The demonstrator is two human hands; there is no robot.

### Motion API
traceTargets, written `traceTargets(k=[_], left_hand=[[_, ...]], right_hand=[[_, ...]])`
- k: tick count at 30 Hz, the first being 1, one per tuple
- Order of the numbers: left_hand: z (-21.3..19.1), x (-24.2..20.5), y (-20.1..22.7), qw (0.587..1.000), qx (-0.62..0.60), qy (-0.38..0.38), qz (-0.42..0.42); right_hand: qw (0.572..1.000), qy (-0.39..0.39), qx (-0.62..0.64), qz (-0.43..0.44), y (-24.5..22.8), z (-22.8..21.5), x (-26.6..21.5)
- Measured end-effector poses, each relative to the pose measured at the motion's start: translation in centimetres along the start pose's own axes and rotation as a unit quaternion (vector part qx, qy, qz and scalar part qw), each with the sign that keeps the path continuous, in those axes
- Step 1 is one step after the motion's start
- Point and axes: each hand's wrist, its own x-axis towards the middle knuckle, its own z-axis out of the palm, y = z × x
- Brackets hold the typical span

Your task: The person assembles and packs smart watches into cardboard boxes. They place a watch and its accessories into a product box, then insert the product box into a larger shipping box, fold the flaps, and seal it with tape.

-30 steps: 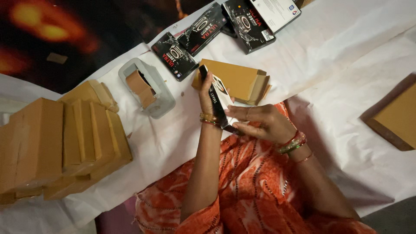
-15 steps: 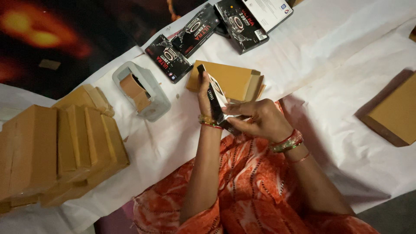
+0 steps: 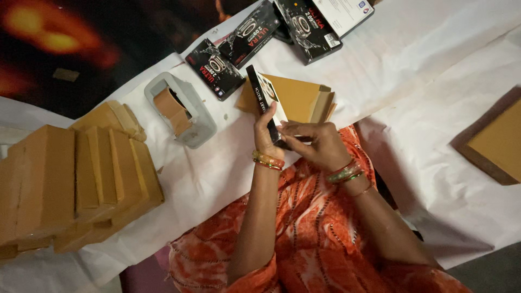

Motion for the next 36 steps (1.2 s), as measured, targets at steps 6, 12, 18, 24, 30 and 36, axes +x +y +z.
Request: traceTargets(k=[6, 12, 18, 24, 30, 36], left_hand=[[-0.8, 0.2, -0.4, 1.000, -0.025, 0.008, -0.004], [-4.2, -0.5, -1.3, 0.982, 0.177, 0.026, 0.059], [-6.4, 0.9, -2.0, 0.953, 0.279, 0.003, 0.121], [-7.1, 0.9, -2.5, 0.982, 0.175, 0.028, 0.063], [-6.3, 1.8, -1.3, 0.984, 0.170, 0.045, -0.003], [-5.8, 2.6, 0.0, 0.964, 0.262, 0.017, -0.038]], right_hand=[[0.999, 0.031, -0.043, -0.003, 1.4, 1.7, -0.2], [0.981, 0.160, -0.105, 0.018, 3.6, 4.0, 0.4], [0.992, 0.118, -0.024, 0.033, 5.6, 4.2, 0.1], [0.980, 0.156, -0.119, -0.034, 6.7, 4.4, 0.4], [0.988, 0.130, -0.079, -0.003, 7.4, 4.1, 0.3], [0.987, 0.127, -0.098, -0.021, 7.7, 3.9, 0.4]])
